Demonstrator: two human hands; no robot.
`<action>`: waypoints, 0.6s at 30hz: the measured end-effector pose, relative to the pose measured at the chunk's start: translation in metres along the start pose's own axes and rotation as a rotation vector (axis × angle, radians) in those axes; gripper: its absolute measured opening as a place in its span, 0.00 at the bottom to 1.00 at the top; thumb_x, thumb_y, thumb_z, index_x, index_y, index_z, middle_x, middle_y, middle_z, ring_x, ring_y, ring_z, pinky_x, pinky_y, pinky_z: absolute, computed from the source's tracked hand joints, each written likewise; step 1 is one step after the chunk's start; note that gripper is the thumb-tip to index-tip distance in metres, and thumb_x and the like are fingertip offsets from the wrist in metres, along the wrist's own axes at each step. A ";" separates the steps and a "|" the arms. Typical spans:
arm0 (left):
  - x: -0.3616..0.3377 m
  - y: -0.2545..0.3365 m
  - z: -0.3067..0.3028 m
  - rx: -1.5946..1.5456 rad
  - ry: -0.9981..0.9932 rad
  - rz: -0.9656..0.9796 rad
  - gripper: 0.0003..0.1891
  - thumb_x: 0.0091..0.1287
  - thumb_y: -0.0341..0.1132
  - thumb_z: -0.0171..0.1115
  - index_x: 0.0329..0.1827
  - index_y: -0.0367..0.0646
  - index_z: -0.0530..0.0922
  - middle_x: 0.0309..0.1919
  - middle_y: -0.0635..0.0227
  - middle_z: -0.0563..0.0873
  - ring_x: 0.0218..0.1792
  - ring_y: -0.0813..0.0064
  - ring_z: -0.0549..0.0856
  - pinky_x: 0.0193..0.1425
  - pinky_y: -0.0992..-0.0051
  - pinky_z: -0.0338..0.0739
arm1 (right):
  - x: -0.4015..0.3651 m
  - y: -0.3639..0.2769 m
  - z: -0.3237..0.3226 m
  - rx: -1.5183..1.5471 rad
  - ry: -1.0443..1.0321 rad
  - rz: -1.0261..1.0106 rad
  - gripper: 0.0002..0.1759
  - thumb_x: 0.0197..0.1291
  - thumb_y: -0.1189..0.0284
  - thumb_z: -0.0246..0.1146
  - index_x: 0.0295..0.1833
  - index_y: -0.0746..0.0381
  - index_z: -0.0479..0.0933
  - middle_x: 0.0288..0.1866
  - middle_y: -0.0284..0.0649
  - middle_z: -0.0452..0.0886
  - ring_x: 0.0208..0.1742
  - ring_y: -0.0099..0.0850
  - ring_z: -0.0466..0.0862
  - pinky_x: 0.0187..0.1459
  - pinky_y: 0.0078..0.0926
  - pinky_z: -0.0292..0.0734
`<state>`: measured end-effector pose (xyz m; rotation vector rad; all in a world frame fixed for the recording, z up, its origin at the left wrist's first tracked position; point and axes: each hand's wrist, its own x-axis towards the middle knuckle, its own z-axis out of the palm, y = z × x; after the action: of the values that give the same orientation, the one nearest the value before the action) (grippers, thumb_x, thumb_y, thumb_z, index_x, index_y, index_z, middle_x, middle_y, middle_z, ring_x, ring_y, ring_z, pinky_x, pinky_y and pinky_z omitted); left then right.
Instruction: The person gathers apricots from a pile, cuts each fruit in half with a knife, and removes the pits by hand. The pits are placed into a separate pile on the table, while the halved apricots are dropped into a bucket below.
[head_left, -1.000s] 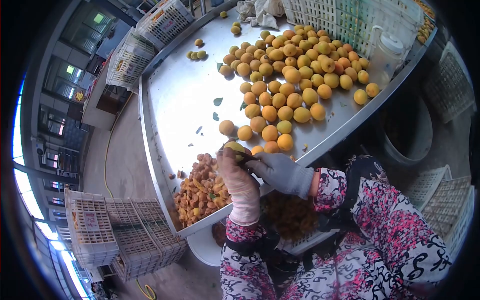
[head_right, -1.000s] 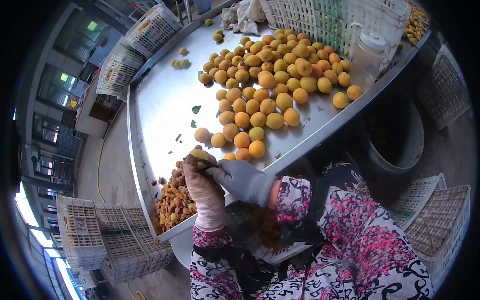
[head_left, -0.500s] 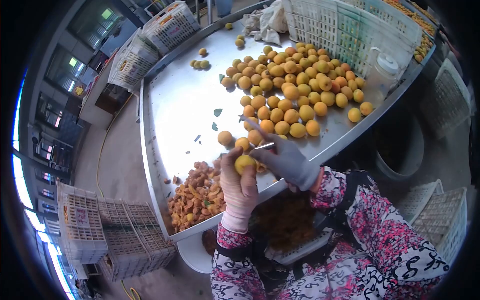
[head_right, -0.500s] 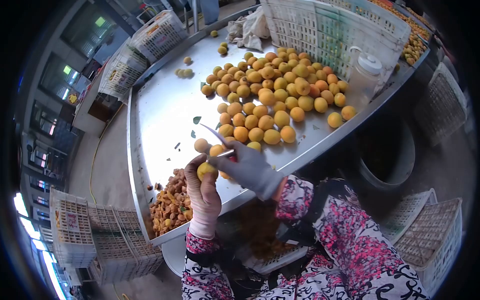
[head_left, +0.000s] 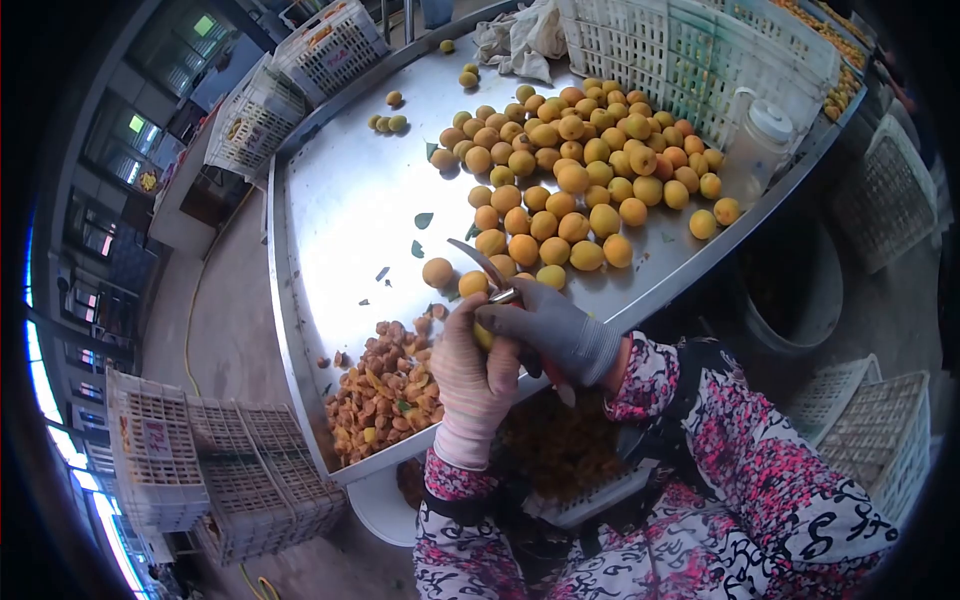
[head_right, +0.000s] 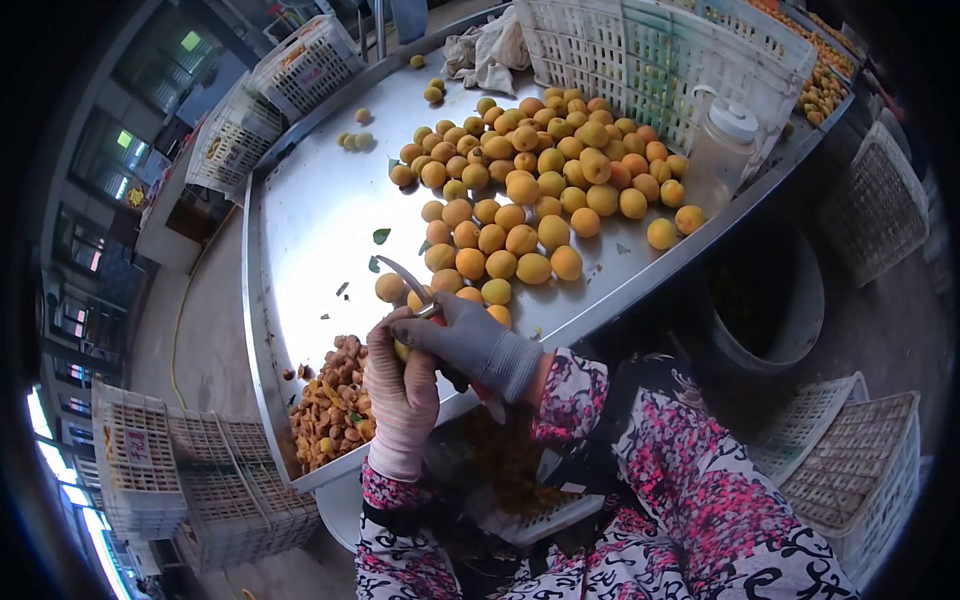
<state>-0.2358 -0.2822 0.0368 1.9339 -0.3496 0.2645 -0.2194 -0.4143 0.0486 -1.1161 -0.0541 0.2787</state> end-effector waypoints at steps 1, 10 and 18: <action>-0.001 -0.001 0.002 -0.004 0.004 -0.004 0.21 0.61 0.35 0.60 0.55 0.37 0.71 0.34 0.55 0.83 0.34 0.60 0.84 0.41 0.69 0.78 | -0.002 0.001 0.001 -0.004 -0.001 0.005 0.22 0.58 0.59 0.65 0.45 0.67 0.71 0.25 0.33 0.74 0.18 0.17 0.72 0.15 0.15 0.65; 0.003 -0.022 0.016 0.021 0.093 0.056 0.15 0.71 0.37 0.45 0.53 0.36 0.70 0.42 0.62 0.80 0.37 0.76 0.81 0.41 0.78 0.78 | -0.006 0.022 0.016 0.096 0.210 -0.081 0.22 0.59 0.61 0.64 0.48 0.67 0.69 0.30 0.37 0.77 0.25 0.20 0.77 0.27 0.17 0.73; 0.019 -0.017 0.003 -1.039 0.120 -0.425 0.21 0.70 0.45 0.49 0.55 0.36 0.72 0.46 0.59 0.80 0.45 0.68 0.82 0.50 0.71 0.79 | 0.005 0.005 0.016 -0.024 0.155 -0.057 0.23 0.55 0.60 0.67 0.50 0.64 0.72 0.33 0.36 0.78 0.26 0.20 0.78 0.23 0.15 0.71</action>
<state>-0.2121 -0.2814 0.0275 0.9190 0.0333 -0.0877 -0.2185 -0.3971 0.0507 -1.1547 0.0477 0.1402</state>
